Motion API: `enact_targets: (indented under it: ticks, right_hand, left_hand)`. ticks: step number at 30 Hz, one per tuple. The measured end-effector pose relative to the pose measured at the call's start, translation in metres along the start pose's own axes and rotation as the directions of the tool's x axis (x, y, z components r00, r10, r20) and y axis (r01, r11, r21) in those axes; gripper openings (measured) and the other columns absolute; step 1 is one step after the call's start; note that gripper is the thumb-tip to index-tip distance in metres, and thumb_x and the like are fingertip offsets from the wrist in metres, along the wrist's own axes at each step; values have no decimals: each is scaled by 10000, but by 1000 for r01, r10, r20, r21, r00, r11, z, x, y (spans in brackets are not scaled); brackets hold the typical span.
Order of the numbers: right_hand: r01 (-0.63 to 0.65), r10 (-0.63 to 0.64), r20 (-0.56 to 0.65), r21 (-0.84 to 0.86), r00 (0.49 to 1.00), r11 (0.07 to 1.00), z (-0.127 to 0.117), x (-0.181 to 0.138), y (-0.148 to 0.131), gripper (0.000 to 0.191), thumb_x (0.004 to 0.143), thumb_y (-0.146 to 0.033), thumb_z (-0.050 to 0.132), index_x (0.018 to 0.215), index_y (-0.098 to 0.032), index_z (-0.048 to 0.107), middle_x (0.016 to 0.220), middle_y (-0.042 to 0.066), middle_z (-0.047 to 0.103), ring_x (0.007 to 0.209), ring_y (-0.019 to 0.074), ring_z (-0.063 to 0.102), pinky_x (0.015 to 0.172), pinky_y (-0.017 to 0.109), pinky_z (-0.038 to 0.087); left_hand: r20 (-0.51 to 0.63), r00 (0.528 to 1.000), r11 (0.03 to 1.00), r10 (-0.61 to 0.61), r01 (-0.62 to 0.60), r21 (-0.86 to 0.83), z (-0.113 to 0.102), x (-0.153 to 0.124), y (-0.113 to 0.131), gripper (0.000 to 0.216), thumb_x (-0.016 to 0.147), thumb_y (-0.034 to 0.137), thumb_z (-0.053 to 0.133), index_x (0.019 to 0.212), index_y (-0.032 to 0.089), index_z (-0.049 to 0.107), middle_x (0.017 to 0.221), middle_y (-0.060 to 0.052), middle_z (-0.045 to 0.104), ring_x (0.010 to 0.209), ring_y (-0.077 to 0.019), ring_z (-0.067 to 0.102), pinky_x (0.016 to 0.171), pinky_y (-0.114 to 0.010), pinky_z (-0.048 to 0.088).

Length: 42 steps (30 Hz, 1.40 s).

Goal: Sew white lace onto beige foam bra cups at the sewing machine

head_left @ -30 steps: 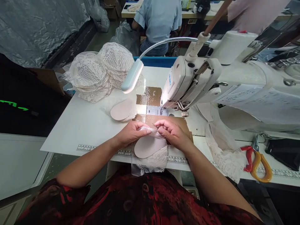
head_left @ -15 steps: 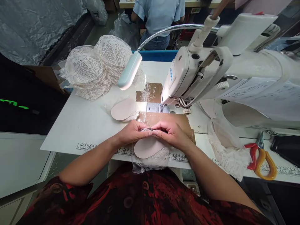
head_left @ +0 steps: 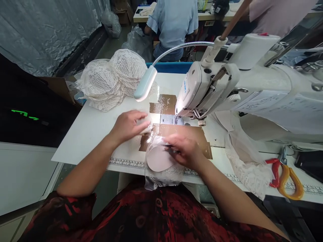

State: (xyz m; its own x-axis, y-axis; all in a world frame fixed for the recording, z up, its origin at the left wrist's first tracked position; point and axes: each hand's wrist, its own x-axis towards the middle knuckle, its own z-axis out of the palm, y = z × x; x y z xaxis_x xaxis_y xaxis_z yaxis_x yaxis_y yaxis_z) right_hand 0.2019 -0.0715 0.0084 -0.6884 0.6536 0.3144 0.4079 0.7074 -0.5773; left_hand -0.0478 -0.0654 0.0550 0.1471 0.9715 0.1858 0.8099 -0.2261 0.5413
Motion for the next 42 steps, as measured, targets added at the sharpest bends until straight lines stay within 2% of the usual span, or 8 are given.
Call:
enact_targets:
  ticks: [3, 6, 10, 14, 20, 26, 29, 42]
  right_hand:
    - [188, -161, 244, -90, 956, 978, 6, -1, -5, 237, 805, -150, 497, 933, -251, 668, 1021, 21, 675, 659, 112, 572, 573, 235, 390]
    - [95, -31, 367, -156, 930, 983, -8, -4, -1, 125, 665, -102, 545, 685, -203, 616, 847, 19, 668, 598, 121, 524, 519, 247, 324]
    - [-202, 226, 308, -108, 924, 973, -36, -5, 9, 125, 689, -99, 527, 643, -195, 593, 692, 28, 619, 649, 160, 547, 556, 264, 362]
    - [-429, 407, 138, 233, 903, 873, -35, 12, 13, 246, 830, -322, 554, 1027, -202, 642, 1008, 74, 673, 923, 215, 605, 788, 346, 461]
    - [-428, 400, 153, 312, 904, 848, -3, 40, 14, 201, 787, -381, 614, 831, -185, 630, 776, 7, 608, 730, 164, 548, 671, 302, 430]
    - [-418, 394, 143, 376, 908, 827, 1, 38, 13, 246, 813, -384, 586, 677, -183, 545, 634, -30, 470, 611, 118, 409, 563, 258, 336]
    - [-399, 353, 188, 493, 916, 773, -1, 36, 11, 237, 828, -384, 567, 712, -178, 575, 654, -25, 497, 630, 122, 444, 590, 261, 364]
    - [-380, 337, 180, 535, 924, 755, -10, 28, 15, 375, 855, -450, 554, 1105, -183, 635, 979, 74, 665, 904, 198, 605, 783, 340, 492]
  left_hand:
    - [-1, 990, 984, -144, 144, 108, 5, 22, -26, 523, 714, 370, 663, 1193, 172, 595, 1239, -99, 591, 1121, -272, 546, 915, -353, 438]
    - [191, 941, 948, -278, 301, -100, 12, 28, -40, 410, 691, 362, 662, 1038, 145, 648, 1034, -89, 665, 950, -265, 617, 776, -337, 486]
    - [424, 888, 750, -180, 403, -524, 16, 17, -35, 292, 725, 389, 661, 815, 112, 643, 788, -53, 655, 724, -186, 616, 602, -257, 458]
    - [475, 875, 656, -96, 414, -630, 19, 11, -24, 289, 739, 389, 682, 782, 106, 644, 755, -43, 640, 691, -154, 595, 601, -242, 448]
    - [544, 839, 650, -16, 422, -631, 19, 12, -26, 330, 775, 441, 651, 796, 112, 635, 740, -37, 624, 664, -141, 576, 588, -240, 433]
    - [223, 972, 941, 77, 3, -338, 24, 17, -15, 416, 697, 439, 722, 1000, 167, 638, 1036, -71, 631, 932, -207, 570, 820, -319, 447]
    - [210, 941, 922, 265, -183, -341, 32, 20, -6, 485, 708, 428, 723, 1109, 182, 603, 1158, -82, 606, 1078, -231, 529, 935, -346, 403]
    - [603, 785, 714, 141, 341, -612, 43, 17, -8, 309, 761, 405, 683, 867, 115, 698, 773, -32, 631, 700, -132, 545, 621, -226, 415]
